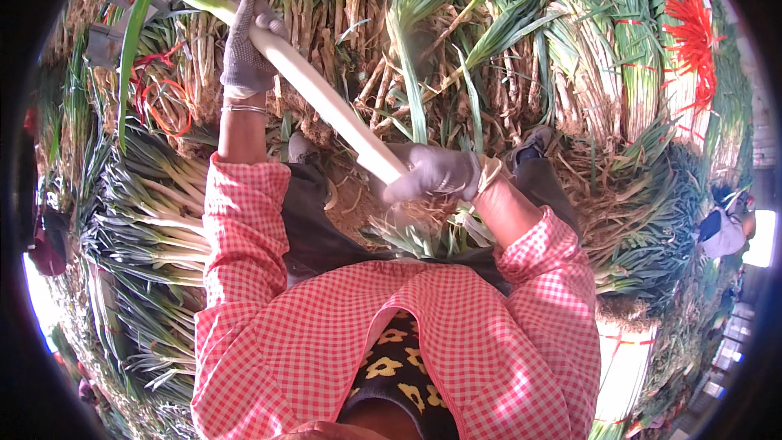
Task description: The person sorts through a large pile of green onions, picking up individual stalks, removing dry outer layers, and placing them back into the pile. The person repeatedly handles the onions, separating and arranging them by hand.
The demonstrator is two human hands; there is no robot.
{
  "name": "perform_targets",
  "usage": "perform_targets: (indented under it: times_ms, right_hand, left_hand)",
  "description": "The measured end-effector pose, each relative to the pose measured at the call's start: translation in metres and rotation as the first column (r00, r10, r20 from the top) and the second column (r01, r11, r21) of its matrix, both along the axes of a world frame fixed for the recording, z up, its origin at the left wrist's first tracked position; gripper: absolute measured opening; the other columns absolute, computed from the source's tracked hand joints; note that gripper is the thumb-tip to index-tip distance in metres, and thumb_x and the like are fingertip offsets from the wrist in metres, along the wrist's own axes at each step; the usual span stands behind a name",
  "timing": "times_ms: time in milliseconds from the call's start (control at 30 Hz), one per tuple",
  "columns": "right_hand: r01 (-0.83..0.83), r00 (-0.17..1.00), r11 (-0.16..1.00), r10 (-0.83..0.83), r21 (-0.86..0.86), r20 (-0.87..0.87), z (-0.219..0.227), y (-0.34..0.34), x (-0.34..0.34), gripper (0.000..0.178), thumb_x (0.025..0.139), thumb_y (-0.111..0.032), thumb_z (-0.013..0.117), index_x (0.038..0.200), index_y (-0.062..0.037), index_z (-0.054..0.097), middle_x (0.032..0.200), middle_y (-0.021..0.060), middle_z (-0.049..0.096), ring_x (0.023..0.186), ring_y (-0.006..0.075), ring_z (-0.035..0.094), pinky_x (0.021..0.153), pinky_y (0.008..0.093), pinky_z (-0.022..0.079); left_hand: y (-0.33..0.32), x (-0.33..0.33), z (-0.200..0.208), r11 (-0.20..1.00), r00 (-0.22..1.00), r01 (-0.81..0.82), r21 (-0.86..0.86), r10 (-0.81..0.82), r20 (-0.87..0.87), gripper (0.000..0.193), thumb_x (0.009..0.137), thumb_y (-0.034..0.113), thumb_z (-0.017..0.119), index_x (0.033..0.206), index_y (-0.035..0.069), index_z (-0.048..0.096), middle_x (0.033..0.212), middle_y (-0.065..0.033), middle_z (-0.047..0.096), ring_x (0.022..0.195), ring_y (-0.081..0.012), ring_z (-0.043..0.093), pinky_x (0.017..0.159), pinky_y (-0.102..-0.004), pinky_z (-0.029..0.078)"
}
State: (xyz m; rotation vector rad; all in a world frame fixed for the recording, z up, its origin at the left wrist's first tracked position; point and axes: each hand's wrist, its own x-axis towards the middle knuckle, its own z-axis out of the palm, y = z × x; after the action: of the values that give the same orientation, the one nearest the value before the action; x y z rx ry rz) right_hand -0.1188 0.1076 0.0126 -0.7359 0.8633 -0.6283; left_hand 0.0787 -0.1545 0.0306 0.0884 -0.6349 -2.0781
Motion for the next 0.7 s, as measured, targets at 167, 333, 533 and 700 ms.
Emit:
perform_targets:
  times_ms: [167,333,533,700]
  right_hand:
    - [-0.161,0.985,0.986,0.158,-0.037,-0.071,0.011,0.033,0.031,0.047,0.081,-0.013,0.071,0.122,0.0008,0.051,0.09,0.0046,0.06,0.079,0.0141,0.063,0.068,0.0268,0.052]
    - [0.169,0.95,0.982,-0.139,0.087,-0.281,0.016,0.066,0.046,0.033,0.091,-0.022,0.06,0.114,0.0012,0.059,0.077,0.0025,0.061,0.062,0.0089,0.056,0.054,0.0251,0.045]
    - [0.242,0.87,0.962,-0.274,-0.128,-0.411,0.015,0.102,0.027,0.029,0.093,-0.021,0.055,0.108,0.0037,0.059,0.081,-0.0015,0.057,0.072,0.007,0.048,0.063,0.0247,0.042]
    - [0.467,0.844,0.871,-0.39,0.149,-0.368,0.015,0.143,0.018,0.03,0.092,-0.018,0.055,0.111,0.0042,0.058,0.086,0.0012,0.06,0.079,0.0085,0.054,0.07,0.0254,0.045]
  left_hand:
    - [-0.031,0.026,-0.023,0.986,0.965,-0.157,0.051,0.142,0.22,0.036,0.084,0.026,0.072,0.111,0.008,0.056,0.064,0.0042,0.057,0.053,-0.0123,0.056,0.051,-0.0248,0.053]
    - [-0.056,0.05,-0.067,0.986,0.928,-0.142,0.088,0.102,0.358,0.02,0.086,0.026,0.07,0.091,0.014,0.056,0.061,0.0048,0.049,0.051,-0.0099,0.047,0.05,-0.0259,0.047]
    - [-0.056,0.026,-0.083,0.867,0.694,-0.437,0.24,0.156,0.703,0.025,0.083,0.025,0.072,0.079,0.012,0.051,0.062,0.0014,0.048,0.055,-0.0131,0.051,0.05,-0.0288,0.051]
    - [-0.077,0.013,-0.103,0.93,0.694,-0.332,0.156,0.129,0.708,0.029,0.084,0.035,0.069,0.071,0.016,0.051,0.052,0.0008,0.045,0.045,-0.0168,0.046,0.048,-0.0273,0.045]
